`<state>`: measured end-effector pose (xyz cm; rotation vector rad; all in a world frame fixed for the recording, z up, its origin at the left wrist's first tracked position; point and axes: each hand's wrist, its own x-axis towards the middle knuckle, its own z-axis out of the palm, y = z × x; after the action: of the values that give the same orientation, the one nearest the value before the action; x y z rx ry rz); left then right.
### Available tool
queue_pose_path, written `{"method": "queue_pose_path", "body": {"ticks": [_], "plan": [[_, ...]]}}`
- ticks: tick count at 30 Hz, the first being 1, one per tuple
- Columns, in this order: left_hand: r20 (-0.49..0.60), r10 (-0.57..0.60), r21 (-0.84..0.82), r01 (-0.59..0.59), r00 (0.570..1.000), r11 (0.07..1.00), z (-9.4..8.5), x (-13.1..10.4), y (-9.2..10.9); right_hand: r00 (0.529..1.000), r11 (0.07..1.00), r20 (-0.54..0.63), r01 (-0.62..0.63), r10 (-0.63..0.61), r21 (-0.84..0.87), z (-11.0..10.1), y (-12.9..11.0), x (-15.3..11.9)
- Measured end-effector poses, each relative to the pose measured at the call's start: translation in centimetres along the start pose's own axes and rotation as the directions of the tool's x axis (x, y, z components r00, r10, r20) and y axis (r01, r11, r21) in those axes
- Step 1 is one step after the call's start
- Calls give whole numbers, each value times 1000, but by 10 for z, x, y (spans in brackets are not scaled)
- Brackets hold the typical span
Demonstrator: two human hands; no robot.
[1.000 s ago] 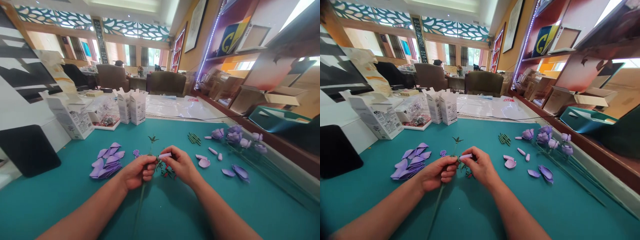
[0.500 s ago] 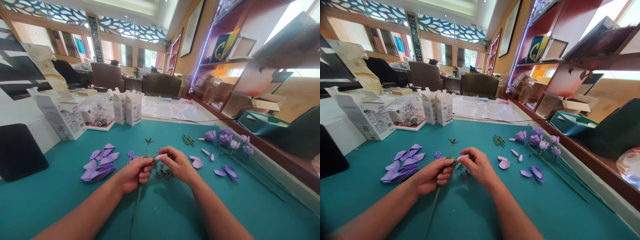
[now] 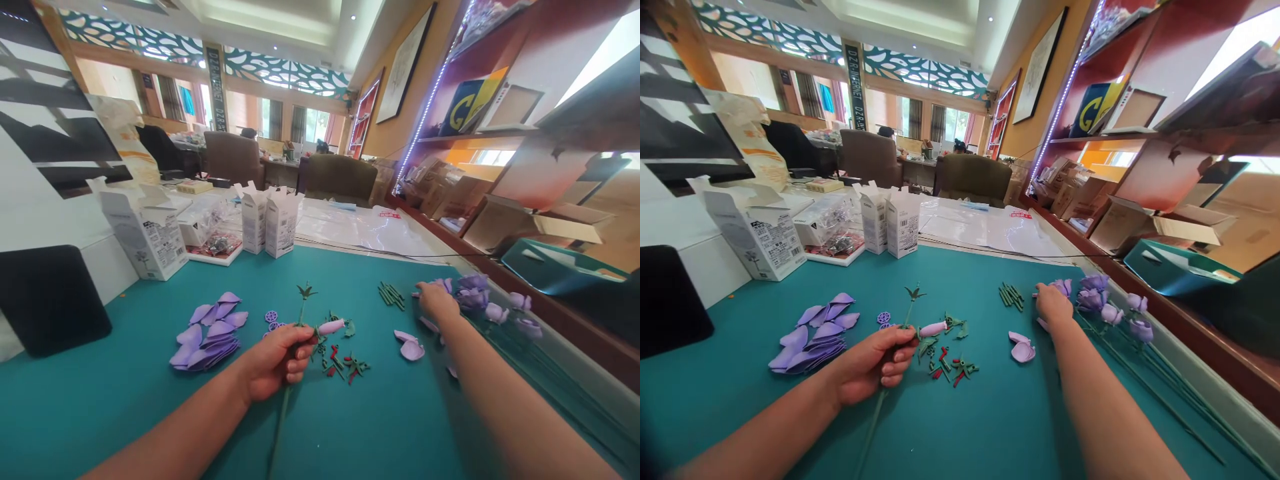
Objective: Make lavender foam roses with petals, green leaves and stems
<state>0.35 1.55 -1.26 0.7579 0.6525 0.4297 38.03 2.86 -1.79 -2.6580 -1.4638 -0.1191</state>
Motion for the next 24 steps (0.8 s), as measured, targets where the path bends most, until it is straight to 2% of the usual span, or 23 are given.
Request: {"method": "queue_pose_path", "body": {"ticks": [6,11,18,24], "plan": [[22,-10,-3,10,1000,1000,0,1,0,996,989,92,22,-8,-148,16,4,14],[18,-16,1,16,1000,1000,1,1,-1,993,981,114,38,-16,-189,14,10,9],[21,18,30,-19,1000,999,1,1,-1,962,984,240,154,-129,-88,3,20,-9],[28,18,2,-18,999,1000,2,-1,-2,958,981,219,194,-187,-13,9,17,-29]]}}
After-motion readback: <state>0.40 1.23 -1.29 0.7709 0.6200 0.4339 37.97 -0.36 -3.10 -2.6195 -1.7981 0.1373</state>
